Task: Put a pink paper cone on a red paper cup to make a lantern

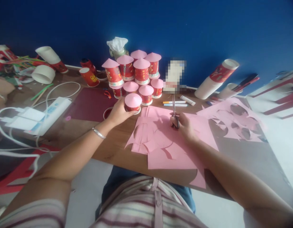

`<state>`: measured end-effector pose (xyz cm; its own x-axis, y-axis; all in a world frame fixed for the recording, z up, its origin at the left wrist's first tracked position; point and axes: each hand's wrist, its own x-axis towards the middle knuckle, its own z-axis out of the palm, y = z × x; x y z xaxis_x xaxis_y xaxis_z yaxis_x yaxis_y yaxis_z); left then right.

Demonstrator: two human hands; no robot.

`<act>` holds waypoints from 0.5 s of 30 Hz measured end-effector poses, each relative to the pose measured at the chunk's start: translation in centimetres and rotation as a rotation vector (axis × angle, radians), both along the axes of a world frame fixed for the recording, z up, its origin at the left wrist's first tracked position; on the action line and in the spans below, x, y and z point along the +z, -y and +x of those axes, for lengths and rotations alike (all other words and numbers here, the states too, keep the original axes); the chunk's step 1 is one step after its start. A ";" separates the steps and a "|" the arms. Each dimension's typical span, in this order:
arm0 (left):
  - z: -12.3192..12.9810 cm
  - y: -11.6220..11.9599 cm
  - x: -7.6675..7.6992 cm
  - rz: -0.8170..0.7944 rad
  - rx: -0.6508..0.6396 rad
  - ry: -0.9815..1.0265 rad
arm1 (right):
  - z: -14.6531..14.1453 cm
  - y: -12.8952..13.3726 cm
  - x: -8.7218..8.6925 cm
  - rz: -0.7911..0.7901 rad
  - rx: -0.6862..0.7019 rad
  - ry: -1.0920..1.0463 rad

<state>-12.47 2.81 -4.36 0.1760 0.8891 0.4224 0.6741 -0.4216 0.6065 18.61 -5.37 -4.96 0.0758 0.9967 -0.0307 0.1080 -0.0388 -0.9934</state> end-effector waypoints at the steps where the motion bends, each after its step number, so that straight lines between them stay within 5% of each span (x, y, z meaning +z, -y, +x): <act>1: 0.0 -0.1 0.0 -0.005 0.003 -0.001 | 0.0 0.0 0.0 -0.002 0.006 0.002; 15: -2.5 0.3 1.3 -0.075 0.179 0.047 | 0.1 0.1 0.1 -0.007 0.010 0.024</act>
<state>-14.98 2.52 -3.09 -0.0058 0.9339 0.3576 0.7044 -0.2500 0.6643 18.69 -5.45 -4.85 0.0671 0.9971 -0.0357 0.1323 -0.0443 -0.9902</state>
